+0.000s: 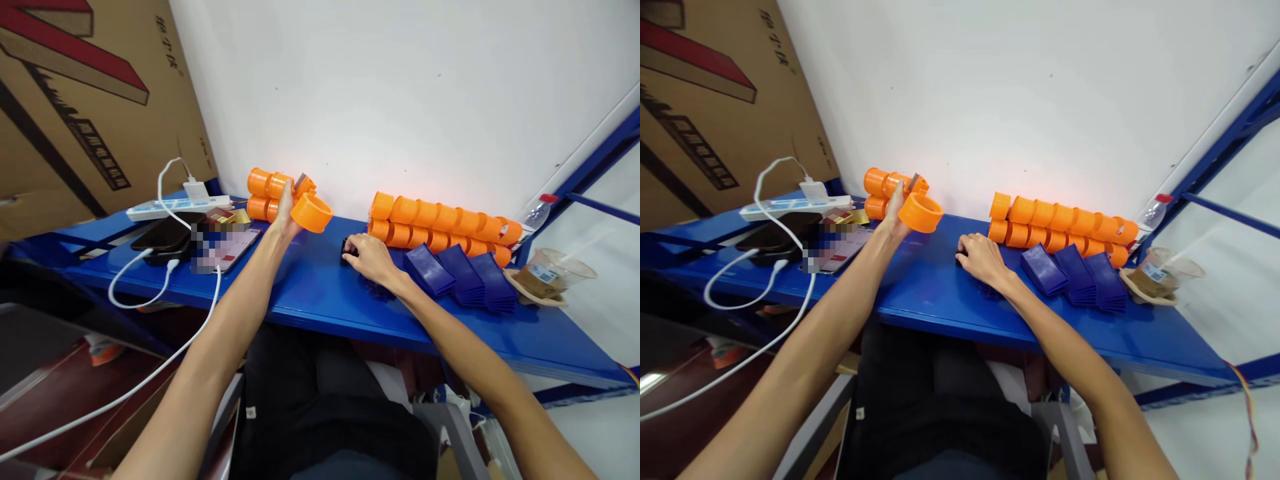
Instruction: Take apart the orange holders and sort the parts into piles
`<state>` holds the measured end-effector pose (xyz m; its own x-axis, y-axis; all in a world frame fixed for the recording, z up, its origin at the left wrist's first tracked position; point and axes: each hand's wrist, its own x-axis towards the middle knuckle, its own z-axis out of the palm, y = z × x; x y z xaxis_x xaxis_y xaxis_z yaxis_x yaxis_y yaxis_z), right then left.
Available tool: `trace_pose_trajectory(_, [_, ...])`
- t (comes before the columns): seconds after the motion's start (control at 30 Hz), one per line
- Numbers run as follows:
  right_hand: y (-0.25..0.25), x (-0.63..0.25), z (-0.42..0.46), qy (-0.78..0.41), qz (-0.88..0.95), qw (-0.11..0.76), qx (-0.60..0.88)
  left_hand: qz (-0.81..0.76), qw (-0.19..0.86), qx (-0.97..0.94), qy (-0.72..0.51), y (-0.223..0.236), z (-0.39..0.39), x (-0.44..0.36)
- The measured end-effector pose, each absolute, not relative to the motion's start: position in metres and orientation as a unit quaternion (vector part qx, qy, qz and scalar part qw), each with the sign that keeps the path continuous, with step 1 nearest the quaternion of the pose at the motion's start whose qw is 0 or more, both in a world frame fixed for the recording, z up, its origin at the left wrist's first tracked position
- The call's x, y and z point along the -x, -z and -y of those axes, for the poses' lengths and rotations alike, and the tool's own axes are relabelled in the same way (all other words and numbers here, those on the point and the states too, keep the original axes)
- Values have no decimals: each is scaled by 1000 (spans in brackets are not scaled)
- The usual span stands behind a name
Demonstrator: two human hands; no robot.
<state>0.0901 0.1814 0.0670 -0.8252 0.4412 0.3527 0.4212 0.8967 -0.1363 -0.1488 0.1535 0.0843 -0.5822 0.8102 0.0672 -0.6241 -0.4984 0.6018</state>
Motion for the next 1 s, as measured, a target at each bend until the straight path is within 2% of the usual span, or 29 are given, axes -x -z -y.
trace_pose_trajectory(0.3, [-103,-136,-199,-88,909,284,291,-292,388,-227,-844,-77,-156,158])
trace_pose_trajectory(0.67, [-95,-142,-202,-37,924,130,358,-293,414,-177,-844,-89,-145,148])
trace_pose_trajectory(1.0, [-90,-145,-208,-26,925,122,358,-286,420,-203,-837,-89,-144,146])
